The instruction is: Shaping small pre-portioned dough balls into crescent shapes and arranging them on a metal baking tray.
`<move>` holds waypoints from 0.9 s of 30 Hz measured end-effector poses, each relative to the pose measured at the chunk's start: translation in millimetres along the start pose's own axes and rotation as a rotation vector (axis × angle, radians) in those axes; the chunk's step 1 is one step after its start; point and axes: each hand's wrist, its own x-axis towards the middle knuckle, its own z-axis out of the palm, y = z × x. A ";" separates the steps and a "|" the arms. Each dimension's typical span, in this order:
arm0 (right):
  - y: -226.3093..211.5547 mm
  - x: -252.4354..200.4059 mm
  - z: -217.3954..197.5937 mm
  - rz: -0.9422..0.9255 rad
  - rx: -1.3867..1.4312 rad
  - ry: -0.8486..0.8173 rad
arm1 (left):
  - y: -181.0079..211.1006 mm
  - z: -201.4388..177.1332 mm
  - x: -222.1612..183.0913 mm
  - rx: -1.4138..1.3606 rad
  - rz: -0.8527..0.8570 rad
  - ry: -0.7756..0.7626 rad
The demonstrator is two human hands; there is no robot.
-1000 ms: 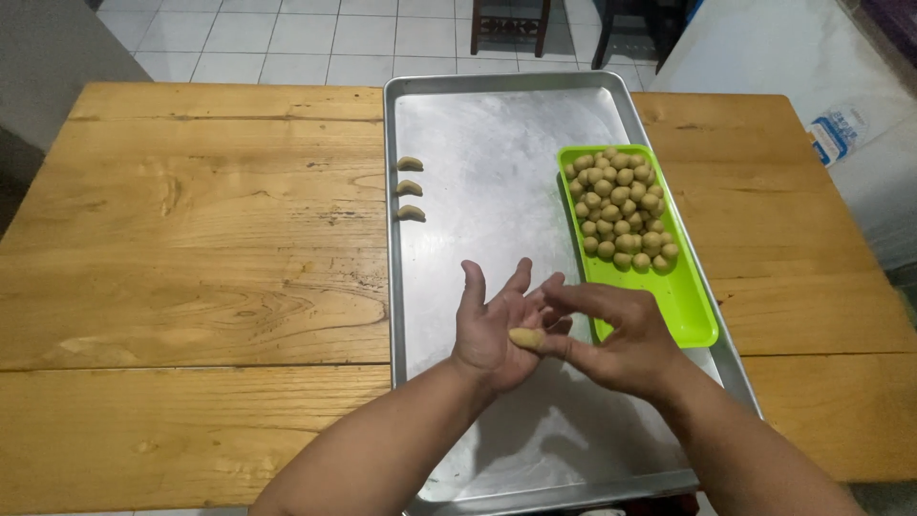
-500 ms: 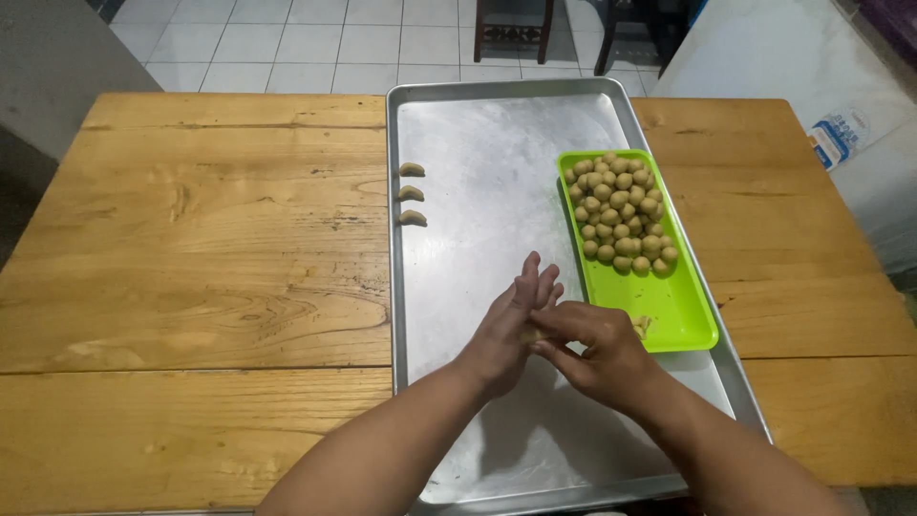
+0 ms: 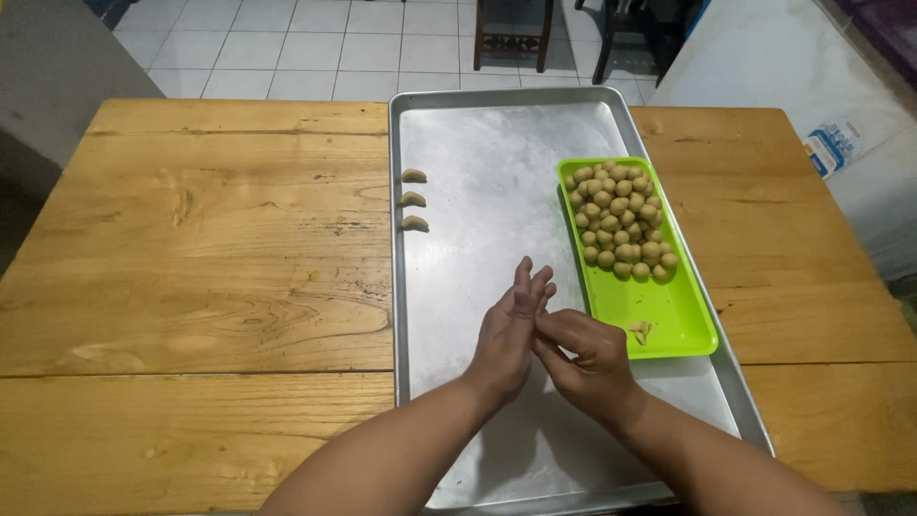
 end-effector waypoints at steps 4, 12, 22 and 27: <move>-5.8 6.2 1.2 0.016 0.017 -0.027 | -5.1 -5.6 3.4 -0.019 -0.030 0.039; 8.5 0.1 9.5 0.015 0.006 -0.006 | -18.2 -3.8 5.1 0.043 -0.041 0.107; 77.4 76.6 27.3 0.321 0.066 0.012 | -18.2 -45.7 28.6 -0.125 -0.167 0.332; 136.4 137.2 71.7 0.384 -0.125 -0.048 | -62.9 -64.3 59.8 -0.219 -0.242 0.417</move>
